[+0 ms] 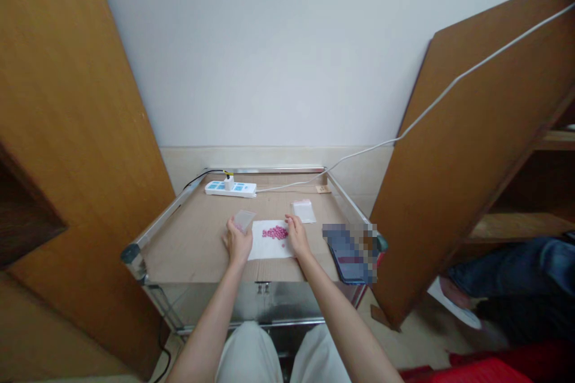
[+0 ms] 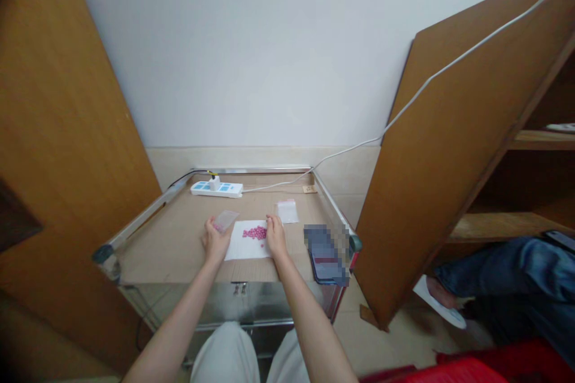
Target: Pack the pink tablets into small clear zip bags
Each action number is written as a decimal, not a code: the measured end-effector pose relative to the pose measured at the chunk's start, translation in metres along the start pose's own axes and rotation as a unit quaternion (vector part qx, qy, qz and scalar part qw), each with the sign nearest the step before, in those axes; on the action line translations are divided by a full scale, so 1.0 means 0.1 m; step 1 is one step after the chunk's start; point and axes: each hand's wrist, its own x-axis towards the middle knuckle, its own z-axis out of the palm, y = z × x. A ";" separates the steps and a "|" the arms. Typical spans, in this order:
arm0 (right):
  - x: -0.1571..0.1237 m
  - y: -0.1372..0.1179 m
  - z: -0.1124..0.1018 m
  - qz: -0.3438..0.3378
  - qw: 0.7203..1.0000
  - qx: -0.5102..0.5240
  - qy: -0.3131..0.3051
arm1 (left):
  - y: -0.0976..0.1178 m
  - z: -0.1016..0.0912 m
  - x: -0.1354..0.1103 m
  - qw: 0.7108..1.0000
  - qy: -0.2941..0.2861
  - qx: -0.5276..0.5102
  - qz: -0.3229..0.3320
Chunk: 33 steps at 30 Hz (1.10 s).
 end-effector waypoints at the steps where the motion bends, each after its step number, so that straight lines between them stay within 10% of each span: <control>1: 0.00 0.00 0.00 0.000 1.000 0.001 0.002 | 0.00 -0.01 0.00 0.999 -0.004 0.047 -0.001; 17: -0.01 0.02 0.01 0.002 1.000 -0.002 0.001 | -0.24 -0.07 0.23 0.965 -0.003 0.229 0.131; 27: -0.01 -0.03 -0.01 0.000 1.000 -0.005 -0.004 | -0.41 -0.05 0.42 0.996 0.060 -0.033 0.049; 33: -0.02 -0.05 -0.01 0.004 1.000 -0.006 -0.006 | -0.18 -0.10 0.43 0.952 0.072 -0.294 -0.031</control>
